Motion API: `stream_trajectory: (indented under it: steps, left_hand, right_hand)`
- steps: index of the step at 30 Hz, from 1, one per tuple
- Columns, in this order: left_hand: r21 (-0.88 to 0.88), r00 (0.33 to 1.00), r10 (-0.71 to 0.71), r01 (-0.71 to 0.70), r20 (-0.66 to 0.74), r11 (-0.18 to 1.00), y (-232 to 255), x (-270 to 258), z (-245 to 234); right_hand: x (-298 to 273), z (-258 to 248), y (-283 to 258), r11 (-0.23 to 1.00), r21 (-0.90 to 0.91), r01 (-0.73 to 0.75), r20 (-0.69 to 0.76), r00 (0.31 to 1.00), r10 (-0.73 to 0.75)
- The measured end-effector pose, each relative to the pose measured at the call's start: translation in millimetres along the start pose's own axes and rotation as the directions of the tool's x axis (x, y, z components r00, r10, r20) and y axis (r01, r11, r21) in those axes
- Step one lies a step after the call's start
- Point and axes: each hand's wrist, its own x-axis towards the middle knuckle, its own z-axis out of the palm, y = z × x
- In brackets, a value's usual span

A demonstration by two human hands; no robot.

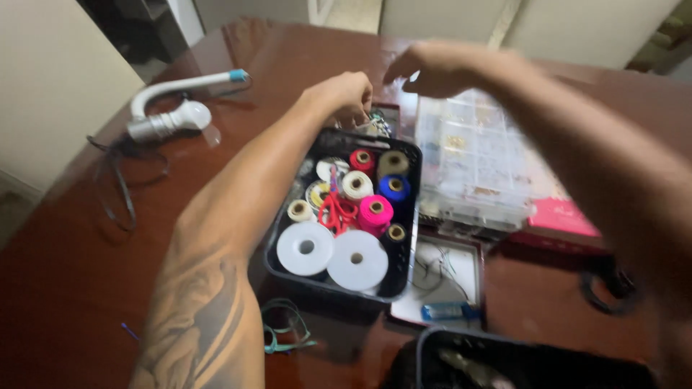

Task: Sort through and organize various craft supplies including cables, threads, and jewelry components on a table.

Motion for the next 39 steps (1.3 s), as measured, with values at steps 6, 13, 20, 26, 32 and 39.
stream_trajectory:
  steps: [6, 13, 20, 26, 32, 39]
  left_hand:
    - [0.467, 0.985, 0.151, -0.094, -0.087, 0.879, -8, 27, 3]
    - [-0.150, 0.940, 0.069, -0.126, -0.335, 0.981, 34, -97, 22]
    - [-0.075, 0.705, 0.547, -0.640, -0.451, 0.764, 179, -287, 46]
    - [-0.103, 0.588, 0.747, -0.802, -0.312, 0.588, 204, -319, 92]
    - [-0.228, 0.636, 0.580, -0.750, -0.509, 0.621, 179, -309, 130]
    - [-0.393, 0.711, 0.439, -0.683, -0.549, 0.615, 156, -304, 147]
  right_hand:
    - [-131, -63, -54, 0.930, -0.296, -0.216, -0.107, 0.975, 0.193]
    - [-353, 23, 43, 0.909, 0.080, -0.410, 0.055, 0.912, 0.406]
    - [-413, 44, -204, 0.921, 0.245, -0.304, 0.053, 0.952, 0.300]
    - [-393, 68, -263, 0.986, 0.034, -0.166, 0.134, 0.978, 0.160]
    - [-398, 60, -263, 0.941, -0.034, -0.336, 0.181, 0.924, 0.337]
    - [-444, 21, -255, 0.780, 0.192, -0.596, -0.072, 0.784, 0.617]
